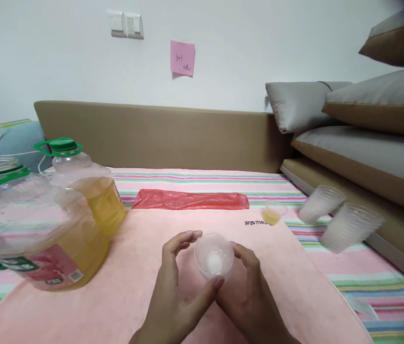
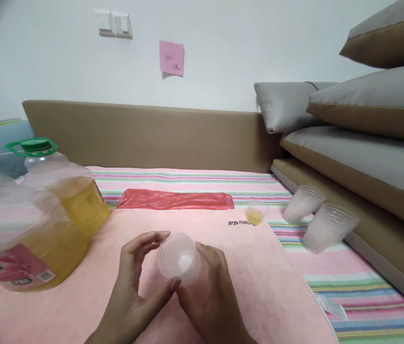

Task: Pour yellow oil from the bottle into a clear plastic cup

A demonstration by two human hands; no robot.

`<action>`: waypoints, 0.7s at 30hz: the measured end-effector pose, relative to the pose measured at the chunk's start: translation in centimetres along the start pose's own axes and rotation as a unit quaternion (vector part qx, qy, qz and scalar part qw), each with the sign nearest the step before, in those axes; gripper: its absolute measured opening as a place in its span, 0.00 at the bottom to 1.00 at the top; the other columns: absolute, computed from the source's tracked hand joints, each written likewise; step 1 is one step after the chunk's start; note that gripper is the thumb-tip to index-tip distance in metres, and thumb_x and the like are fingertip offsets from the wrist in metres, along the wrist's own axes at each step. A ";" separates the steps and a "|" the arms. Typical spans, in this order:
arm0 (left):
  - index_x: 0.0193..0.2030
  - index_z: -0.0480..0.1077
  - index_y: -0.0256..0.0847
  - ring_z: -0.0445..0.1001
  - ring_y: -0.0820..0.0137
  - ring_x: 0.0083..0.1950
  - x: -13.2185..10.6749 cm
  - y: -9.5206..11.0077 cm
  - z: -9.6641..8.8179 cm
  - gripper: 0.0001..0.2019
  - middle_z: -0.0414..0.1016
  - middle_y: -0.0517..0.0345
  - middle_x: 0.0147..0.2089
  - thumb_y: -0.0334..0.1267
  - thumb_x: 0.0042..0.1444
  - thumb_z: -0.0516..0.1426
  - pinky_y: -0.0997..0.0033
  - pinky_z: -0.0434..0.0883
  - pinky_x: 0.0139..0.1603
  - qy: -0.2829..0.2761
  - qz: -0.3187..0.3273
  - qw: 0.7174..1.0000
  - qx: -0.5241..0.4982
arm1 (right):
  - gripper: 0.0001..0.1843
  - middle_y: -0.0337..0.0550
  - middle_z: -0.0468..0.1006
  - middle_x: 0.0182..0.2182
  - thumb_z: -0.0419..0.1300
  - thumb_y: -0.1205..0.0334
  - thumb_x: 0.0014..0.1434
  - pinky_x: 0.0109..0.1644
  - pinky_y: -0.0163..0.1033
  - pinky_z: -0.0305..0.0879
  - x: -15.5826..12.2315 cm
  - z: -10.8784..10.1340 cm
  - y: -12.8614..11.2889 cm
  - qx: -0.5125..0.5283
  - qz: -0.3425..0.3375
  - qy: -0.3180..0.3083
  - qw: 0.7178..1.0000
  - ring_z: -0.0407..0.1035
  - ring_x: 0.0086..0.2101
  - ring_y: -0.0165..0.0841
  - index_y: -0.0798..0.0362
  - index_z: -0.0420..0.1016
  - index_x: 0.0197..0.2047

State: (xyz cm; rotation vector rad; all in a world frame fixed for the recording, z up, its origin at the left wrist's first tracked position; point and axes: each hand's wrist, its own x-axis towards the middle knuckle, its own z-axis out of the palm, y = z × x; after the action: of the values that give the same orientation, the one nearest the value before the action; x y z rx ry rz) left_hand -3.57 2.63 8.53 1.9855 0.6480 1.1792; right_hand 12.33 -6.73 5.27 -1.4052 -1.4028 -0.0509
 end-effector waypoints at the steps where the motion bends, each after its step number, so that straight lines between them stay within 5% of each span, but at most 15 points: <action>1: 0.67 0.54 0.56 0.68 0.56 0.68 0.0 -0.1 0.1 0.34 0.66 0.51 0.66 0.45 0.59 0.67 0.42 0.69 0.69 0.003 0.001 1.000 -0.003 | 0.31 0.49 0.69 0.58 0.63 0.54 0.70 0.55 0.54 0.75 0.1 0.0 0.0 -0.001 -0.001 0.002 1.000 0.69 0.55 0.47 0.41 0.54 0.71; 16: 0.66 0.55 0.57 0.71 0.56 0.68 0.3 0.5 0.2 0.34 0.69 0.49 0.65 0.41 0.59 0.68 0.44 0.72 0.68 0.060 0.010 0.991 -0.121 | 0.29 0.49 0.68 0.57 0.62 0.57 0.69 0.53 0.56 0.76 0.4 -0.1 -0.1 -0.009 0.000 -0.009 1.000 0.69 0.54 0.47 0.41 0.57 0.68; 21: 0.63 0.58 0.57 0.73 0.61 0.66 1.7 0.8 -1.4 0.30 0.74 0.52 0.62 0.45 0.60 0.68 0.54 0.73 0.66 0.125 0.012 0.966 -0.227 | 0.32 0.48 0.69 0.57 0.64 0.59 0.66 0.54 0.57 0.76 0.2 0.0 0.2 -0.003 0.011 -0.013 1.000 0.69 0.54 0.48 0.40 0.57 0.69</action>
State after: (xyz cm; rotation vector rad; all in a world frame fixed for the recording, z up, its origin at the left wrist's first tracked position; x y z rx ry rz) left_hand -4.01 3.81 10.47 1.4786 0.4260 1.4596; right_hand 12.54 -6.57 5.28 -1.4297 -1.4097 -0.0224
